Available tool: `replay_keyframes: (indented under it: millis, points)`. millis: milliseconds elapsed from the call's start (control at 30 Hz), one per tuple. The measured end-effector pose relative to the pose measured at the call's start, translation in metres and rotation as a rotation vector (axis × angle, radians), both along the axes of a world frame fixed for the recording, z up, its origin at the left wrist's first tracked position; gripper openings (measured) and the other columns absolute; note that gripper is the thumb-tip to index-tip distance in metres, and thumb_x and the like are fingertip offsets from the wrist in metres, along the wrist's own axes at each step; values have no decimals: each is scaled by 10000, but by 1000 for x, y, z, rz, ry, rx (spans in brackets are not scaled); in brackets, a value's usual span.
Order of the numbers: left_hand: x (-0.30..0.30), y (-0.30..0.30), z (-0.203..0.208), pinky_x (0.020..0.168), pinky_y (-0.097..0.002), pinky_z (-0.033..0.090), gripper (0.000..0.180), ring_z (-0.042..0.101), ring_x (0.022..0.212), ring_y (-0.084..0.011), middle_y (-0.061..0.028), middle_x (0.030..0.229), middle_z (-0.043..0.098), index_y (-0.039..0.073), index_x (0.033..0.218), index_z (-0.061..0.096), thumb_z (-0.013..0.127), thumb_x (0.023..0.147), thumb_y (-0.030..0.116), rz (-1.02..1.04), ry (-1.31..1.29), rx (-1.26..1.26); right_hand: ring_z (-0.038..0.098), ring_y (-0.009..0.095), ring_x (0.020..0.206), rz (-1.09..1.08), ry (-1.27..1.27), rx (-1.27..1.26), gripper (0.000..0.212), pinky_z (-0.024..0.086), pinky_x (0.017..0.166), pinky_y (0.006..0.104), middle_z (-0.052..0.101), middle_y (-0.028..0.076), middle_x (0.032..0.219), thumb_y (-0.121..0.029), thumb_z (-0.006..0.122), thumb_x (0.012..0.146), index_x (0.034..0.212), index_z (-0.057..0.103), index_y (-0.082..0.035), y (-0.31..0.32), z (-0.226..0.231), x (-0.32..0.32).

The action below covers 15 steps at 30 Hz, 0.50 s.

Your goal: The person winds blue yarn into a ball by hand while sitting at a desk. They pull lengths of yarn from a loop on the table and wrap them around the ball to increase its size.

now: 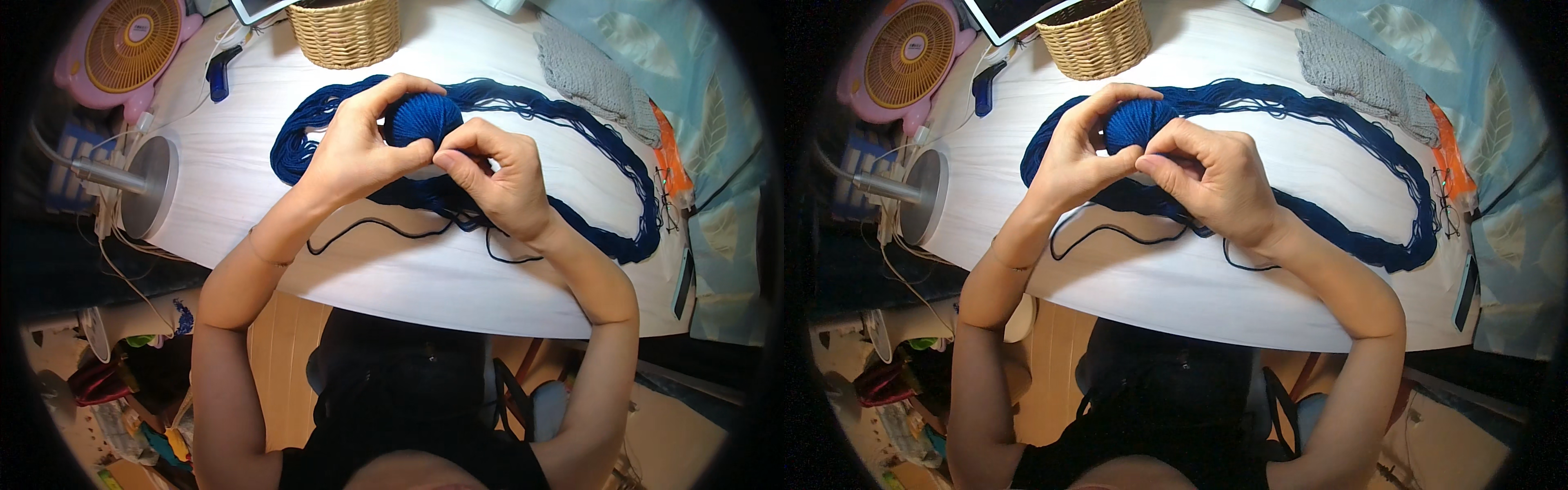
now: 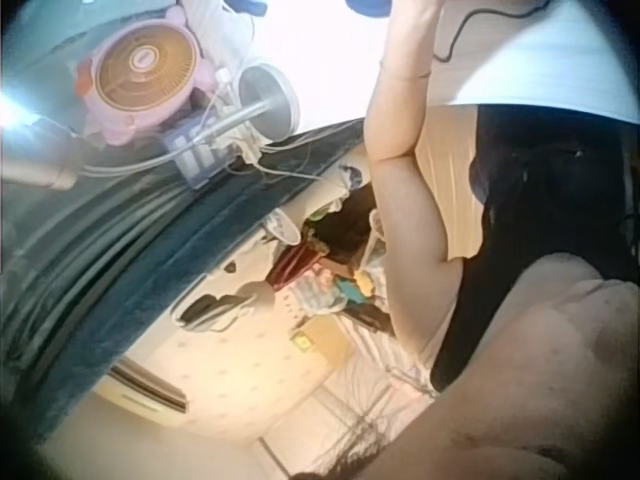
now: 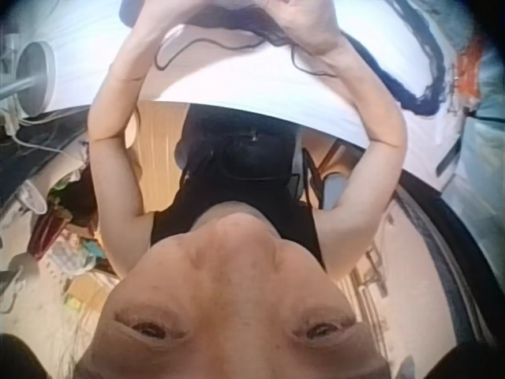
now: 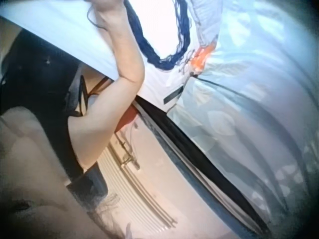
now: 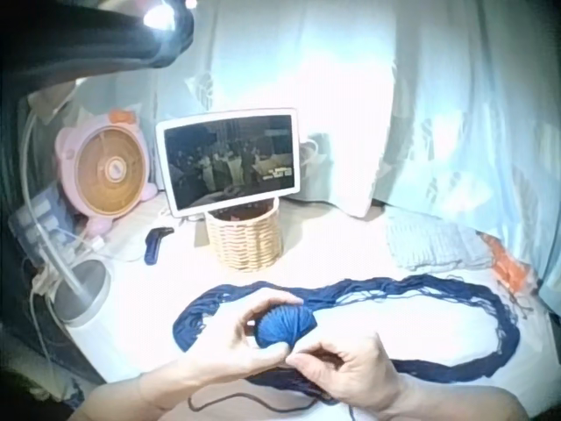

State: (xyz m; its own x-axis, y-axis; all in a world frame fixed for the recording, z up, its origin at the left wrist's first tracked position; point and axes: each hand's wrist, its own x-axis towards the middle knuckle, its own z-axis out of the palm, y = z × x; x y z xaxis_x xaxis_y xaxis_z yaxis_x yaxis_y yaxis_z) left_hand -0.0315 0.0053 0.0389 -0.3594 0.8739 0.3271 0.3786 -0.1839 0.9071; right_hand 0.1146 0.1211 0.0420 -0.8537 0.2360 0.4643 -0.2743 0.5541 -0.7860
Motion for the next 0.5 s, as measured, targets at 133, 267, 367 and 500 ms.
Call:
replay_keyframes:
  millis: [133,267,367,500]
  points:
    - [5,-2,6,793,-246,479,477,564,873,-113,-65,996,569,-10,1132,542,603,663,57,-69,9,-103,552,60,573,-5,145,-7,102,443,516,181,616,25,702,-112,649,843,841,610,-19,10,-6,-3]
    - [9,-4,10,787,-234,475,494,557,867,-101,-61,994,566,-33,1140,532,581,654,39,-103,-18,-148,537,48,617,-10,171,-61,128,449,561,171,602,18,741,-146,625,869,870,601,-21,14,-6,-3]
    - [10,-5,11,780,-233,474,501,553,860,-95,-56,1006,559,-34,1147,528,577,652,23,-111,-49,-139,537,40,662,-16,235,-117,129,444,588,168,595,9,760,-151,617,877,882,592,-24,14,-8,-6]
    - [13,-4,3,584,-204,432,455,512,661,-62,-20,814,587,8,1096,584,602,645,65,-74,0,47,528,33,684,-14,179,-207,133,436,604,167,590,-5,780,-153,615,880,900,578,-27,15,-7,-3]
